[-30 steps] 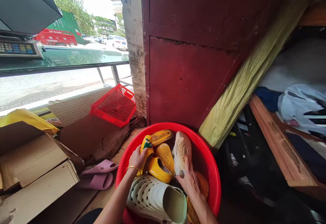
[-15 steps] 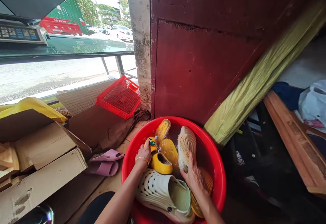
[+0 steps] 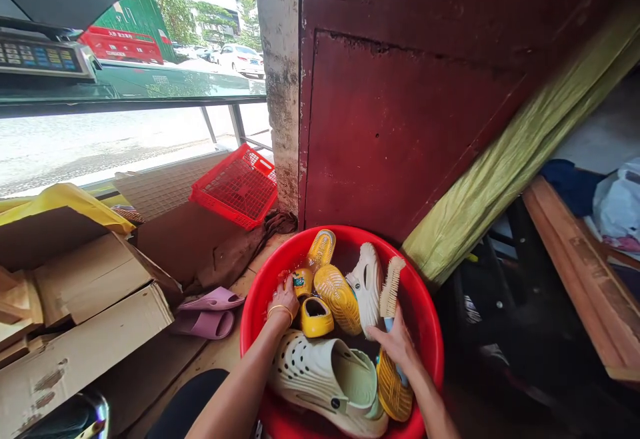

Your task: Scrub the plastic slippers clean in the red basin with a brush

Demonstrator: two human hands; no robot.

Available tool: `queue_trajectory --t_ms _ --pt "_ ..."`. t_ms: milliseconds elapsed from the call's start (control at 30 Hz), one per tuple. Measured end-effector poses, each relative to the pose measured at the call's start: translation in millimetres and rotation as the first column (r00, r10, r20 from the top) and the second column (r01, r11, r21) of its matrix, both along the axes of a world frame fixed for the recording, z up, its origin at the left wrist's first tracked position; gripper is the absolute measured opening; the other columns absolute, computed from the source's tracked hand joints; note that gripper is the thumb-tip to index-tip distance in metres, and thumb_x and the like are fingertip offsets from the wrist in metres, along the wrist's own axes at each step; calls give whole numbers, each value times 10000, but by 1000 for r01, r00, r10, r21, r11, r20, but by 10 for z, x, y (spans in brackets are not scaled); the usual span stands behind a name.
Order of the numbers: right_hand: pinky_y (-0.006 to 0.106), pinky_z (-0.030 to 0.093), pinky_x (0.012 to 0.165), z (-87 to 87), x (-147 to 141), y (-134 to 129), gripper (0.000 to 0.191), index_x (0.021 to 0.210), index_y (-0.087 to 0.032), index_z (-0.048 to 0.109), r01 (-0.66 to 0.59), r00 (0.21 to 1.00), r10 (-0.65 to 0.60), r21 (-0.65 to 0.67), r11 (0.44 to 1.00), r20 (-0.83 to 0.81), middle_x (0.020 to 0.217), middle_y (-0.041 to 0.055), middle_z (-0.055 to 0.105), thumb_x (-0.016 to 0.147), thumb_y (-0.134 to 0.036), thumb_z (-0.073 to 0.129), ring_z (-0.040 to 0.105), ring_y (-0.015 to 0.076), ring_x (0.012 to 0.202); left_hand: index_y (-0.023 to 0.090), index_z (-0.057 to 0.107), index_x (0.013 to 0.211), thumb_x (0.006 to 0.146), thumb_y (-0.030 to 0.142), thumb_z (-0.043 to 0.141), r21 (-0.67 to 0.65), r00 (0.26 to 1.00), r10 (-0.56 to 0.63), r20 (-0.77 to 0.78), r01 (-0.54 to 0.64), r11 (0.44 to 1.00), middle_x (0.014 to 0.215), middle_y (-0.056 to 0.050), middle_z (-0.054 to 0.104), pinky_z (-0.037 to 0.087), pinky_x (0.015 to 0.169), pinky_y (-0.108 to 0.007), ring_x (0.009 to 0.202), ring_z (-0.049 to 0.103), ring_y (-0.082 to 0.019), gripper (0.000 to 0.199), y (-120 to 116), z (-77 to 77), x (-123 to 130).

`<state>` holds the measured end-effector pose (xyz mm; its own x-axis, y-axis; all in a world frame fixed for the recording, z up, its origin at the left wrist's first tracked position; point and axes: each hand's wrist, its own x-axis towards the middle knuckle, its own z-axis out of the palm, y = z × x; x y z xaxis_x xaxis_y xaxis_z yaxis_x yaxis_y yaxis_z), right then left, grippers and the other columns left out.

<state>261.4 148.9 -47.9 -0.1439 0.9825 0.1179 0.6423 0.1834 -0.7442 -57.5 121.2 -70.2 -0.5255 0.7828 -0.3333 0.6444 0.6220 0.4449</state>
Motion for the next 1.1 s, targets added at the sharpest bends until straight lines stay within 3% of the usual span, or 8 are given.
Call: queue_trajectory --t_ms 167,400,633,800,967,1100 --pt "432 550 981 -5 97 43 909 1530 -243 446 -46 987 24 -133 990 -160 1287 113 727 697 -430 756 694 315 1157 189 311 1631 1033 260 263 43 999 -40 23 39 998 1550 -247 538 489 1084 -472 1394 587 -342 604 32 -54 4" --pt "404 585 813 -21 83 41 877 1504 -242 471 -33 995 13 -195 980 -103 1161 84 757 700 -452 751 734 298 976 198 295 1640 1024 237 280 144 994 -104 26 100 985 1574 -216 524 457 1129 -436 1410 573 -289 617 60 -109 6" --pt "404 583 785 -25 105 40 872 1477 -222 500 -1 995 -21 -221 975 -95 1198 116 745 685 -473 764 733 305 947 210 293 1646 1017 241 310 190 992 -124 22 118 975 1566 -205 537 446 1138 -452 1437 542 -294 630 73 -127 30" --pt "409 582 807 -11 94 39 874 1468 -212 508 -6 994 -16 -204 979 -108 1219 120 737 673 -468 767 727 314 986 204 307 1640 1028 297 287 155 996 -83 29 77 985 1586 -229 504 448 1122 -499 1423 551 -348 619 55 -108 46" --pt "437 561 907 0 73 39 892 1474 -210 479 8 996 -28 -223 975 -87 1218 116 736 666 -458 764 708 337 1093 191 264 1641 958 550 475 138 998 -43 35 37 990 1609 -258 462 461 1089 -551 1417 538 -433 800 42 -115 52" --pt "447 529 992 -11 62 39 878 1461 -218 467 -18 994 -5 -207 978 -114 1277 130 715 661 -435 759 681 339 1172 101 259 1603 901 574 562 155 1000 9 24 -13 988 1544 -307 511 449 1100 -507 1413 545 -428 899 33 -152 30"
